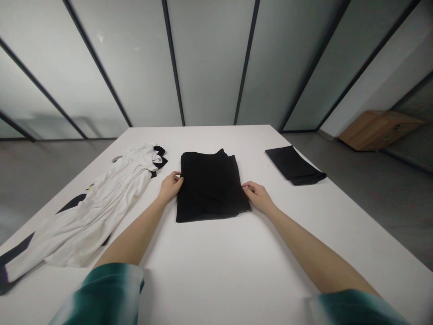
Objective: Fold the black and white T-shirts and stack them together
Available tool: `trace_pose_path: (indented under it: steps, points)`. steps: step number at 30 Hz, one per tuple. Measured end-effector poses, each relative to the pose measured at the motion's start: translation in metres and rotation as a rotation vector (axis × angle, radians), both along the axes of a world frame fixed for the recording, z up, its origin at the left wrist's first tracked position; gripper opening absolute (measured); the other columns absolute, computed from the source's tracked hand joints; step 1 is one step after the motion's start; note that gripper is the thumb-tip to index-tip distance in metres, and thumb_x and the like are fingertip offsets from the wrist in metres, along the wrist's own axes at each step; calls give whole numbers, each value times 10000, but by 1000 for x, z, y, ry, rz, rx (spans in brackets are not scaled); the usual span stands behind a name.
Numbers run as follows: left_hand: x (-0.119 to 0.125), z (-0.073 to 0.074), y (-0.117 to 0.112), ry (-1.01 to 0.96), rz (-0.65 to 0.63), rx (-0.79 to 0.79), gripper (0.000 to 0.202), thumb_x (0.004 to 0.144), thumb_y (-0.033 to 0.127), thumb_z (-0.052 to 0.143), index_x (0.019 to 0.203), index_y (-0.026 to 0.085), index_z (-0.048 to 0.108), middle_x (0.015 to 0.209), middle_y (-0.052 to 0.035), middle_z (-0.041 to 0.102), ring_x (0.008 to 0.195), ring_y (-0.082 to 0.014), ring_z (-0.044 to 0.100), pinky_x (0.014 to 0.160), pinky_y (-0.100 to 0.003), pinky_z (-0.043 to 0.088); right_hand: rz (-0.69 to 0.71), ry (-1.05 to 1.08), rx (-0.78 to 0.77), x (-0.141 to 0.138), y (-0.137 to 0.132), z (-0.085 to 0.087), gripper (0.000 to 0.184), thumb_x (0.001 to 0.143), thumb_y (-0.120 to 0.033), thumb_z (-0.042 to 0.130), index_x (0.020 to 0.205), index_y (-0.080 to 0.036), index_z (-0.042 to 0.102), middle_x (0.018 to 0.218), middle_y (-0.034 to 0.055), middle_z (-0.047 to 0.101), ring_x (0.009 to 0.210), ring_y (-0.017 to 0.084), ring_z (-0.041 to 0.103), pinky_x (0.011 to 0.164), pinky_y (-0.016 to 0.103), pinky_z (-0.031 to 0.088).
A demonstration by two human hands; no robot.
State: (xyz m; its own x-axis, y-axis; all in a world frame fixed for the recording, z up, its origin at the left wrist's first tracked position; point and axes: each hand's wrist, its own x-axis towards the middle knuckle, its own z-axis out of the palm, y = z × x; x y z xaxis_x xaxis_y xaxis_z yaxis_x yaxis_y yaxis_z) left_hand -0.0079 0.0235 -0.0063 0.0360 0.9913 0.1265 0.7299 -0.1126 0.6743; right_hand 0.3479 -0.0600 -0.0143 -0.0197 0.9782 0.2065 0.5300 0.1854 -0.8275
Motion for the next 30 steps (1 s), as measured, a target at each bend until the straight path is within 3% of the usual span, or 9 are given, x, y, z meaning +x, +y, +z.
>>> trace_pose_path:
  steps: [3,5,9,12,15,18,22,26,30]
  points:
    - [1,1,0,21,8,4,378,838,432,503,1114,195,604,863,-44,705,775,-214,657,731,-329,483,-7,-18,7,1,1,-2,294,858,-446,511,870,-192,658,563,-24,545,536,151,482,536,276,366]
    - [1,1,0,38,12,10,423,826,472,537,1141,195,590,856,-43,694,807,-227,658,762,-347,487,-10,-13,16,2,2,-3,344,890,-469,494,996,-190,664,619,-11,580,569,161,519,564,288,417]
    - [1,0,0,74,-33,82,544,779,455,608,1250,196,529,896,-46,668,871,-250,646,831,-394,499,63,-117,162,1,3,-8,485,908,-479,518,1323,-233,568,1125,103,646,908,224,631,822,403,524]
    - [3,1,-2,98,-88,279,505,753,315,590,1236,180,532,1091,-106,633,1056,-274,596,950,-431,467,131,-341,296,-1,1,-8,353,893,-406,562,1198,-261,663,1413,123,482,1222,300,517,1020,521,437]
    - [9,10,-11,117,-174,401,272,797,295,534,1043,192,587,1076,-108,622,1069,-268,574,956,-425,458,143,-449,406,-4,-6,-1,230,878,-308,571,1059,-230,689,1399,136,491,1282,323,460,1047,552,400]
    - [23,26,-28,178,-424,278,231,841,440,547,868,213,578,869,-52,617,841,-224,596,805,-370,489,248,-474,459,-9,-13,9,211,845,-293,612,1032,-212,665,1272,143,577,1203,310,513,1016,530,424]
    - [41,48,-54,374,-734,144,479,660,600,735,911,210,617,928,-56,611,858,-243,593,781,-354,473,395,-531,406,-13,-18,16,383,789,-350,676,1144,-208,644,1275,146,581,1234,319,496,1039,535,410]
    - [47,59,-69,425,-802,10,312,704,427,710,932,224,646,914,-44,632,813,-224,604,732,-322,459,409,-568,350,-12,-19,14,547,768,-347,687,1294,-219,603,1406,153,509,1334,342,423,1081,558,373]
    - [46,65,-72,348,-854,-83,154,764,267,560,884,233,651,817,-19,652,710,-188,593,676,-296,435,416,-565,385,-14,-18,16,458,803,-298,644,1254,-220,650,1362,144,558,1259,316,507,1034,529,438]
